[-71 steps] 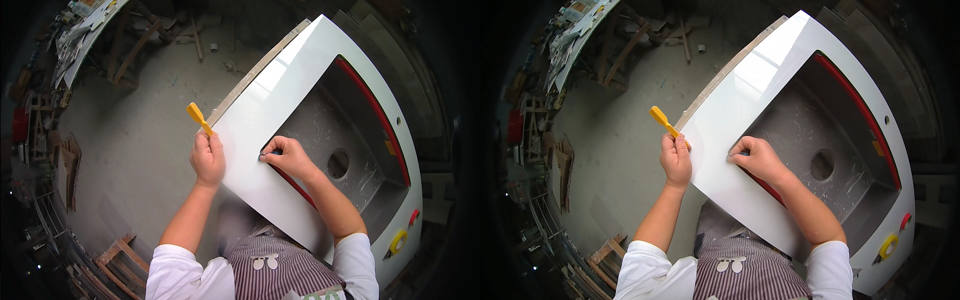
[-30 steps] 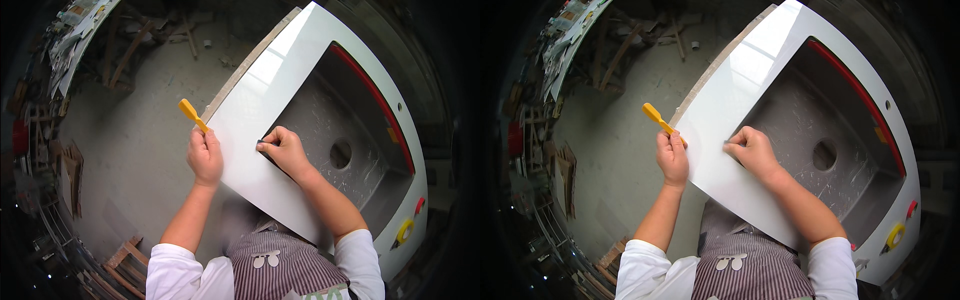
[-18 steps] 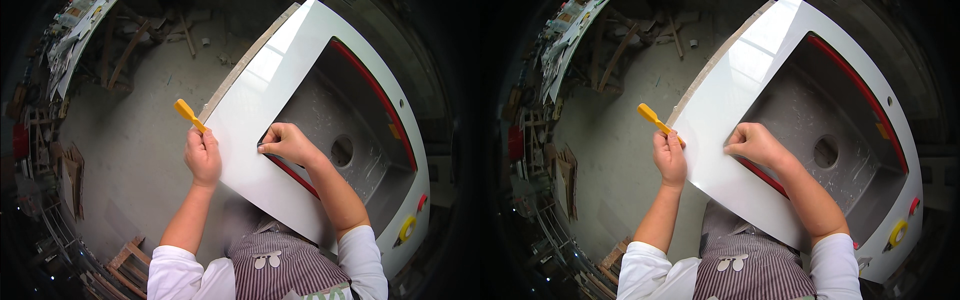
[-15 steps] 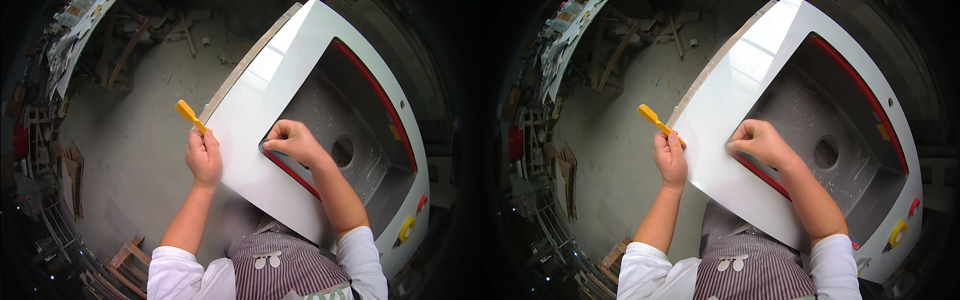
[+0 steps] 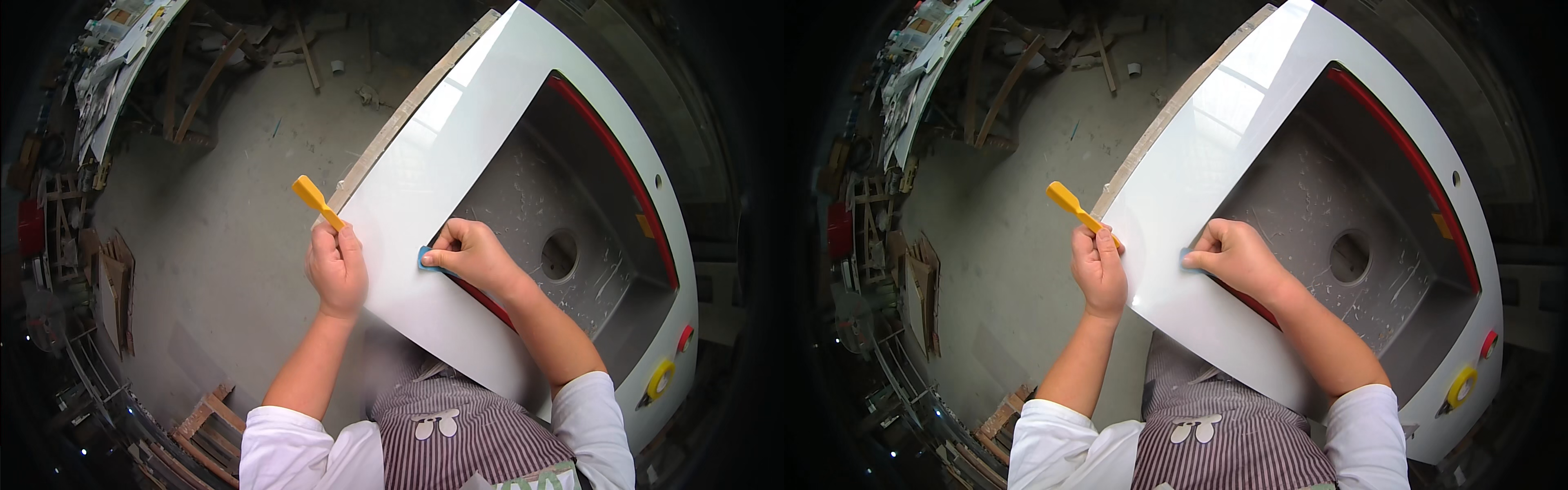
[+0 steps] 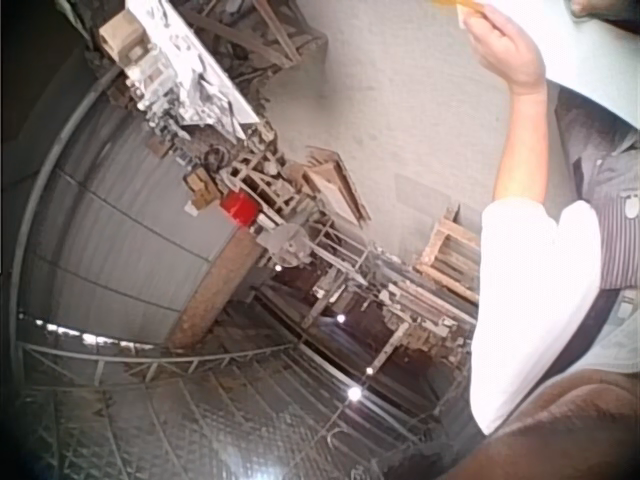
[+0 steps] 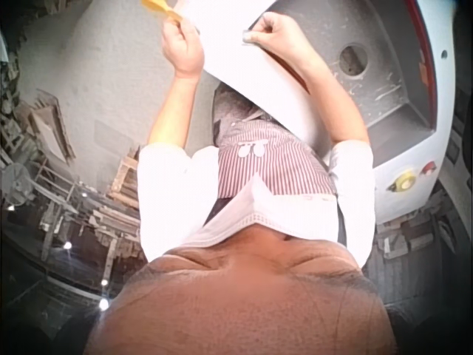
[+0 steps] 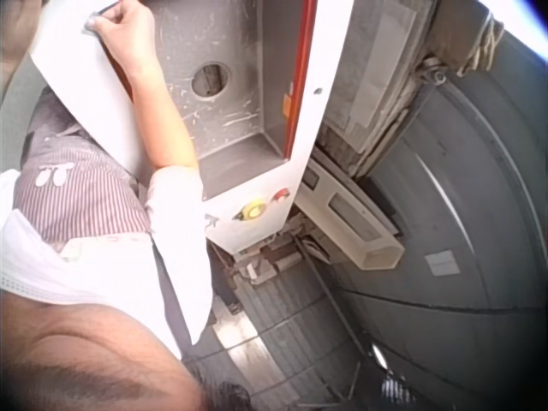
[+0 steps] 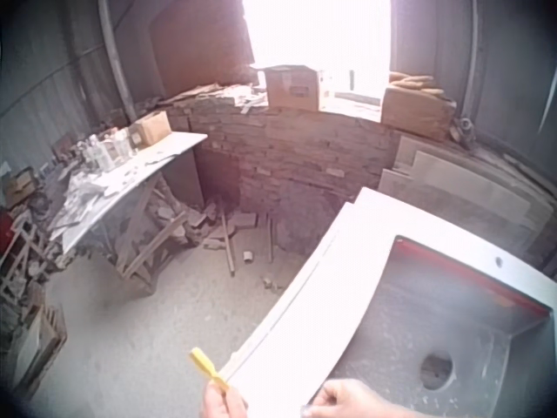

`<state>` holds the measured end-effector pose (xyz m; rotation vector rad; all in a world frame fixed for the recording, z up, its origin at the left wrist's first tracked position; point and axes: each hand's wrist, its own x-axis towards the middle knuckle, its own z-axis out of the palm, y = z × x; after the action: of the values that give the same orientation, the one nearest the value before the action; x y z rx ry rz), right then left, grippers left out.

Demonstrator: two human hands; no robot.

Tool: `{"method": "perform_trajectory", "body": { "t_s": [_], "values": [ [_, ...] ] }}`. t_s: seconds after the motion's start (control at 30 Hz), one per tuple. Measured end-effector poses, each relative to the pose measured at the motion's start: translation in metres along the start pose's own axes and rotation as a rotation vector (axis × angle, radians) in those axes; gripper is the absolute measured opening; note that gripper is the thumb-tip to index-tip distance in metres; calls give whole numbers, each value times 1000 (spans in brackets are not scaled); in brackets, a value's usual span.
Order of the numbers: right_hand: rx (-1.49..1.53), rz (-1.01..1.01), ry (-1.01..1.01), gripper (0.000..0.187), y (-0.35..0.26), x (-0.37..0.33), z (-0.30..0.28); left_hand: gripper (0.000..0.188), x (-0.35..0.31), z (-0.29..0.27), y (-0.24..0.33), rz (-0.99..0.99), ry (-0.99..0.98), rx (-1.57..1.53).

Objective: The person applies a red sealant strip along the inner edge of a white countertop sink using a yellow plastic tool. They smooth the strip and wipe the surface with a blue cloth, then spread a white paste on the countertop edge with the same tool.

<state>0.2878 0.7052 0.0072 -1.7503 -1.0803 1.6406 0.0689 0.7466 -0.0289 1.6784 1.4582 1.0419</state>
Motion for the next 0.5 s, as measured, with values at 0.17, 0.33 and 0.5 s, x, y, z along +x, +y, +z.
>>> {"method": "perform_trajectory", "body": {
  "t_s": [0.17, 0.33, 0.5],
  "values": [
    [-152, -300, 355, 24, 12, -1, 22, 10, 0, 3, 4, -36, 18, -28],
    [-164, -265, 304, 25, 3, -3, 17, 10, 1, 3, 5, -19, 23, -71],
    [-217, -13, -39, 25, -19, -6, -7, 11, 0, 2, 4, -31, 22, -75]
  ]
}}
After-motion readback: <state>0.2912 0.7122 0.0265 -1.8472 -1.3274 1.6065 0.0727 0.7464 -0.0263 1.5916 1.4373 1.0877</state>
